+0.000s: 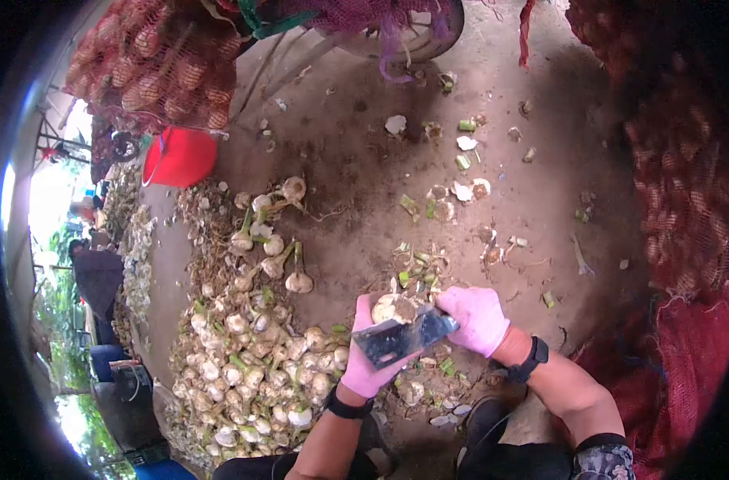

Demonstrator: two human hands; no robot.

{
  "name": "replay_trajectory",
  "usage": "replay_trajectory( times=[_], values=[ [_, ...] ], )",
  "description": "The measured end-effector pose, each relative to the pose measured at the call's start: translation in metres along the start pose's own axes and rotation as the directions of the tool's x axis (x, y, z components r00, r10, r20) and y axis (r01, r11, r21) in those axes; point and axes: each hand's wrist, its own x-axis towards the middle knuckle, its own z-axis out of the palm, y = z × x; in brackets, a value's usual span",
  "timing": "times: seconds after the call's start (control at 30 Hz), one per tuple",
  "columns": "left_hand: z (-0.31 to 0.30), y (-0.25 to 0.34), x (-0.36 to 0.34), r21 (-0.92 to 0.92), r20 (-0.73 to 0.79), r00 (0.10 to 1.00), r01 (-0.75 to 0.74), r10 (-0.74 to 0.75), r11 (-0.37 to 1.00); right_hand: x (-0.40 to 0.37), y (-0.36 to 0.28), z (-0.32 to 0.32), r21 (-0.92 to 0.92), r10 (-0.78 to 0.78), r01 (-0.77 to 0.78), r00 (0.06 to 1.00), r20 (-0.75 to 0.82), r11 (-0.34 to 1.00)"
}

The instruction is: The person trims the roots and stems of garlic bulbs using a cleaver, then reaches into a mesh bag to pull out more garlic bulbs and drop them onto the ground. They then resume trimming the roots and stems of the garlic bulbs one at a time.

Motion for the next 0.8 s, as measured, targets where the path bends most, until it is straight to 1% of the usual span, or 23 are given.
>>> replay_trajectory(
  times=[0.03,0.07,0.1,0.13,0.17,0.2,0.23,0.27,0.3,0.33,0.37,0.4,0.43,0.47,0.5,0.53,0.57,0.6,0.67,0.7,0.73,0.8],
  values=[
    [-0.001,0.001,0.002,-0.02,-0.013,1.0,0.003,-0.003,1.0,0.002,-0.002,-0.001,0.011,0.057,-0.057,0.998,0.007,0.998],
    [0.001,0.007,-0.003,-0.035,-0.071,0.979,0.191,-0.193,0.981,0.001,0.03,0.007,0.034,0.264,-0.27,0.955,0.134,0.962],
    [-0.002,0.026,-0.012,0.015,-0.03,0.999,0.042,-0.042,0.999,-0.01,0.048,-0.011,-0.008,0.46,-0.467,0.868,0.185,0.884],
    [-0.01,0.041,-0.017,0.071,-0.018,0.993,-0.119,0.121,0.99,-0.003,0.054,-0.027,-0.056,0.6,-0.605,0.766,0.23,0.794],
    [-0.011,0.034,-0.013,0.086,-0.079,0.99,-0.107,0.113,0.991,0.009,0.037,-0.033,-0.011,0.566,-0.573,0.807,0.166,0.82],
    [-0.008,0.024,-0.007,-0.3,-0.115,0.974,0.154,-0.196,0.941,-0.004,0.016,-0.034,0.021,0.577,-0.582,0.809,0.111,0.813],
    [-0.008,0.021,0.001,-0.25,-0.113,0.981,0.125,-0.157,0.96,-0.012,0.013,-0.024,0.096,0.498,-0.496,0.867,0.002,0.863],
    [-0.009,0.02,0.008,-0.187,-0.114,0.986,0.097,-0.12,0.978,-0.015,0.012,-0.019,0.111,0.434,-0.429,0.901,-0.024,0.896],
    [-0.009,0.014,0.011,-0.042,-0.143,0.988,0.057,-0.063,0.997,-0.019,0.006,-0.015,0.156,0.434,-0.421,0.899,-0.055,0.893],
    [-0.011,0.017,0.011,-0.042,-0.145,0.988,0.055,-0.061,0.998,-0.015,0.002,-0.016,0.189,0.415,-0.393,0.905,-0.096,0.9],
    [-0.011,0.023,0.012,0.061,-0.24,0.969,0.071,-0.055,0.996,-0.014,0.0,-0.017,0.182,0.405,-0.383,0.909,-0.101,0.906],
    [-0.012,0.027,0.013,0.161,-0.332,0.943,0.101,-0.042,0.982,-0.016,-0.003,-0.014,0.224,0.385,-0.362,0.92,-0.069,0.905],
    [-0.016,0.027,0.015,-0.019,-0.382,0.91,0.167,-0.161,0.986,-0.017,-0.006,-0.012,0.271,0.371,-0.347,0.928,-0.04,0.898],
    [-0.023,0.016,0.014,-0.216,-0.404,0.887,0.147,-0.225,0.965,-0.018,-0.013,-0.012,0.276,0.378,-0.354,0.925,-0.038,0.894],
    [-0.028,0.006,0.01,-0.539,-0.302,0.927,0.027,-0.224,0.842,-0.019,-0.023,-0.015,0.293,0.329,-0.3,0.942,-0.057,0.908],
    [-0.031,-0.007,0.009,-0.801,-0.212,0.96,-0.065,-0.18,0.595,-0.018,-0.029,-0.017,0.304,0.276,-0.24,0.958,-0.08,0.922],
    [-0.034,-0.039,0.009,-0.975,-0.063,0.917,0.027,-0.395,0.22,-0.022,-0.03,-0.008,0.325,0.205,-0.139,0.962,-0.18,0.936],
    [-0.031,-0.034,0.007,-0.976,-0.06,0.917,0.029,-0.395,0.216,-0.021,-0.032,-0.009,0.321,0.207,-0.142,0.962,-0.178,0.936],
    [-0.02,-0.018,0.001,-0.913,-0.127,0.869,0.086,-0.478,0.399,-0.019,-0.037,-0.013,0.235,0.168,-0.159,0.986,-0.015,0.959],
    [-0.016,-0.029,0.001,-0.878,-0.155,0.895,0.069,-0.418,0.474,-0.017,-0.038,-0.011,0.24,0.145,-0.123,0.987,-0.075,0.963],
    [-0.013,-0.035,-0.003,-0.879,-0.155,0.894,0.069,-0.42,0.472,-0.015,-0.04,-0.012,0.239,0.145,-0.124,0.987,-0.073,0.963],
    [-0.008,-0.039,-0.006,-0.982,0.007,0.956,0.062,-0.293,0.178,-0.01,-0.042,-0.015,0.211,0.135,-0.116,0.988,-0.077,0.971]
  ],
)
